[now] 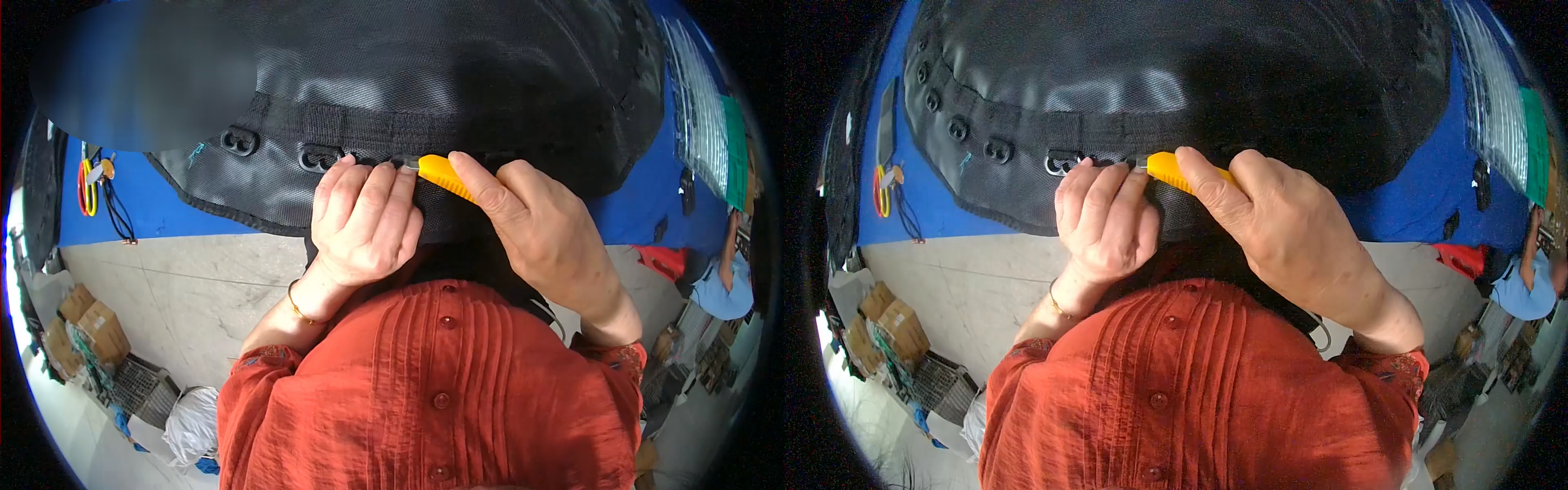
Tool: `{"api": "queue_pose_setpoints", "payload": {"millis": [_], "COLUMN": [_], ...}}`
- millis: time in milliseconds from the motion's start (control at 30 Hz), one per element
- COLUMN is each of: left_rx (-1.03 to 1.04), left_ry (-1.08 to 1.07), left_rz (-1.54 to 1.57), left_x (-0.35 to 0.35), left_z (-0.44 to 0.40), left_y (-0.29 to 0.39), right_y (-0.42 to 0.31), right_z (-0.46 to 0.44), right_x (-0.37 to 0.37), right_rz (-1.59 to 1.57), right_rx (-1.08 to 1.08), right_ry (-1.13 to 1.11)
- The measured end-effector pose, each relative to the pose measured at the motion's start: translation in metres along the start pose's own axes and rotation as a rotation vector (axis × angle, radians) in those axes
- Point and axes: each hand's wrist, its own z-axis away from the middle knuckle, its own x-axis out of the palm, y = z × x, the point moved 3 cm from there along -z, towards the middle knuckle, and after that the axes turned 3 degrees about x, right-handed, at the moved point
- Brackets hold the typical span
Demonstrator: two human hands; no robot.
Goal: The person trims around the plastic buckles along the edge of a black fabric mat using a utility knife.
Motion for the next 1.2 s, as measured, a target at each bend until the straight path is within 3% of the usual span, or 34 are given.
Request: {"api": "queue_pose_setpoints", "payload": {"millis": [867,1033,1200], "left_rx": [0.001,0.000,-0.004], "left_ry": [0.003,0.008,0.012], "left_rz": [-0.001,0.005,-0.002], "left_x": [0.001,0.000,0.000], "left_z": [-0.002,-0.002,-0.002], "left_y": [0.001,0.000,0.000], "right_y": [-0.011,-0.009,-0.002], "right_z": [0.019,0.018,0.016], "right_x": [0.017,0.020,0.020], "right_rz": [0.100,-0.274,-0.390], "right_rx": [0.105,0.289,0.291], "right_ry": [0.067,0.071,0.075]}}
